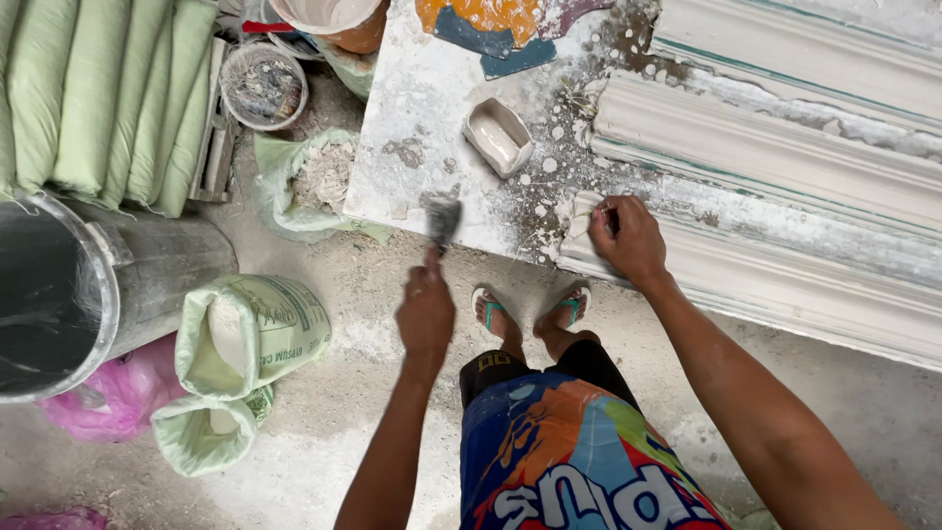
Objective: The person uses a trowel to scoop a white plaster-like substance and applies it to the grooves of long, white, decorative molding pieces. They repeatedly smooth the substance along the length of the moldings, which are stacked on a workbench.
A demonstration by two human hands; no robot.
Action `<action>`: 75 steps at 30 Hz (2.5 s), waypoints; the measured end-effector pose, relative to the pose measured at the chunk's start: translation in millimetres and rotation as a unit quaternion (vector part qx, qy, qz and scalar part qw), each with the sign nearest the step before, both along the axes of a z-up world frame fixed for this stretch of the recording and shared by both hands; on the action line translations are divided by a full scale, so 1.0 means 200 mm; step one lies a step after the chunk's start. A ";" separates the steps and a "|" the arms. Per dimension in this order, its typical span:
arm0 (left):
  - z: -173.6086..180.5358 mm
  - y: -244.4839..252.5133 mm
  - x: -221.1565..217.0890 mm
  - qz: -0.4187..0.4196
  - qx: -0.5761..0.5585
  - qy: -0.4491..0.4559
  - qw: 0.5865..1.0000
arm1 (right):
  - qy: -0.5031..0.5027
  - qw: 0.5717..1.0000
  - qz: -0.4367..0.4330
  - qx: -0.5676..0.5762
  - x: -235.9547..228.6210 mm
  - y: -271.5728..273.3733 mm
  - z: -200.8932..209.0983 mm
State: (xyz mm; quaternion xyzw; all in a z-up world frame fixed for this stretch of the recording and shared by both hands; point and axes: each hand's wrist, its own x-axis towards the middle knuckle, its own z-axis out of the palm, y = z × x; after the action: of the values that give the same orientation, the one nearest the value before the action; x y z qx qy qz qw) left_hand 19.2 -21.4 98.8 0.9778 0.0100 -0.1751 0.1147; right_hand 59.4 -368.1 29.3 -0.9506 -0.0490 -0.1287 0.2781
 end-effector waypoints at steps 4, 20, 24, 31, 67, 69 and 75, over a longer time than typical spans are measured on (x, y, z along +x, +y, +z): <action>-0.06 -0.25 -0.18 -0.052 -0.114 0.034 0.991 | 0.009 1.000 -0.010 0.018 -0.03 0.01 0.03; 0.00 -0.50 -0.19 -0.256 -0.012 0.002 0.967 | -0.087 0.993 0.067 -0.050 0.02 0.04 0.06; 0.02 -0.51 -0.17 -0.270 -0.003 0.007 0.963 | -0.090 0.992 0.059 -0.062 0.02 0.04 0.05; 0.01 -0.60 -0.09 -0.253 -0.045 0.105 0.961 | -0.095 0.992 0.073 -0.040 0.04 0.05 0.08; 0.16 -0.70 0.27 -0.241 -0.082 0.256 0.932 | -0.069 0.996 0.051 -0.037 0.04 0.05 0.10; 0.18 -0.72 0.30 -0.203 -0.113 0.287 0.929 | -0.071 0.995 0.059 -0.038 0.05 0.06 0.12; 0.24 -0.65 0.38 -0.218 -0.107 0.280 0.929 | -0.076 0.993 0.064 -0.056 0.03 0.04 0.07</action>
State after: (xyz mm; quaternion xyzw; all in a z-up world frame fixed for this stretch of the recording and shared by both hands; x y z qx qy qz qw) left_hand 94.9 -151.0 147.4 0.8489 -0.1902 -0.4627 0.1707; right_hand 65.9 -359.9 43.2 -0.9468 -0.1384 -0.1798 0.2280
